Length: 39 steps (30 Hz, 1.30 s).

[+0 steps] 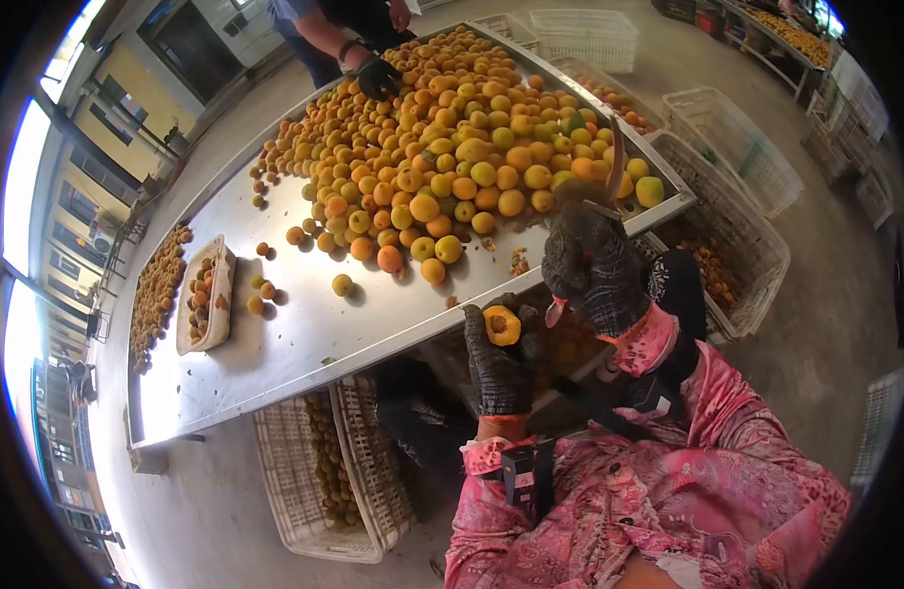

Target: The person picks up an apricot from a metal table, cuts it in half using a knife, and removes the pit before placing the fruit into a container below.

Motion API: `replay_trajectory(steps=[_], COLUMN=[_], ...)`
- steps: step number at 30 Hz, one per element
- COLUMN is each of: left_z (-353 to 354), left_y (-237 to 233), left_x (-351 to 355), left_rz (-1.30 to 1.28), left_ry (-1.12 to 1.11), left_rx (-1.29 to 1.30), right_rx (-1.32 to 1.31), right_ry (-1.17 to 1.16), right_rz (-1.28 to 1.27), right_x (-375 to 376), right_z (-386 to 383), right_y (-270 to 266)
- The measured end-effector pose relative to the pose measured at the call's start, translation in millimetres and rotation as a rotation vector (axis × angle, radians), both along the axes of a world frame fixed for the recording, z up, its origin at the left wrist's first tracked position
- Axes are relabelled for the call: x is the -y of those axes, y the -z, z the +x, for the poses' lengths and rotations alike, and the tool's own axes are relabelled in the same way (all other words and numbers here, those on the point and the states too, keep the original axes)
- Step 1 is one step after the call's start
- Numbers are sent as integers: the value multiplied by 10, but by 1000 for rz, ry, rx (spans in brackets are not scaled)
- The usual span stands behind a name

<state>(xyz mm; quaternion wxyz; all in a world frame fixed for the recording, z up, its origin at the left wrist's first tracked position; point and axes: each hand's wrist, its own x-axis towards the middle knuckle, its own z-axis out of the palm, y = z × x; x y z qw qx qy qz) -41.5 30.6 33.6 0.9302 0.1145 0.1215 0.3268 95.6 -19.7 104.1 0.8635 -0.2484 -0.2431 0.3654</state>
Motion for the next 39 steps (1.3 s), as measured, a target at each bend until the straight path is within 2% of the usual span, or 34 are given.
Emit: replay_trajectory(steps=[2, 3, 5, 6, 8, 12, 14, 18, 20, 21, 23, 27, 29, 30, 31, 33, 35, 36, 37, 38, 39], left_z=[63, 63, 49, 61, 89, 175, 153, 109, 63, 53, 40, 39, 30, 33, 37, 53, 92, 114, 136, 152, 171], left_y=[7, 25, 94, 151, 260, -147, -289, -255, -240, -247, -271, -54, -45, -67, -102, -63, 105, 161, 206, 237, 181], left_x=[93, 115, 132, 100, 13, 165, 151, 181, 162, 138, 76, -62, -130, -107, -49, 27, 67, 75, 84, 95, 115], left_rz=[519, 519, 1202, 1202, 232, 257, -69, 119, 1161, 1159, 1566, 1641, 1589, 1586, 1503, 1423, 1295, 1295, 1095, 896, 896], left_ry=[-144, -138, -344, -342, -62, -138, -10, -72, -241, -238, -250, -351, -180, -185, -230, -274, -443, -441, -431, -419, -417], left_rx=[-407, -407, -765, -764, -362, -464, -329, -380, -882, -883, -1024, -997, -991, -997, -1050, -1102, -1005, -1004, -913, -819, -816], right_rx=[13, 28, 18, 23, 40, -23, -34, -68, -109, -111, -172, -87, 180, 215, 213, -8, 15, -26, -66, -53, -50], right_ry=[16, 22, 18, 49, 105, 128, 138, 114, -13, -12, -186, -145, -35, -27, -36, 31, 36, 83, 131, 71, 74], right_rz=[18, 37, 44, 58, 28, 53, 54, 40, 28, 26, -45, -178, -200, -203, -199, -131, -71, 25, 120, 175, 175], right_x=[-34, -50, -94, -121, -134, -159, -165, -177, -187, -194, -219, -305, -255, -226, -230, -232, -229, -227, -227, -239, -251], right_z=[-26, -43, -74, -93, -113, -151, -158, -132, -105, -84, -48, -111, -132, -127, -144, -176, -126, -136, -122, -63, -66], right_y=[-101, -136, -138, -113, -55, 26, 57, 92, 99, 88, 52, 173, 196, 200, 196, 177, 222, 112, 49, 82, 98])
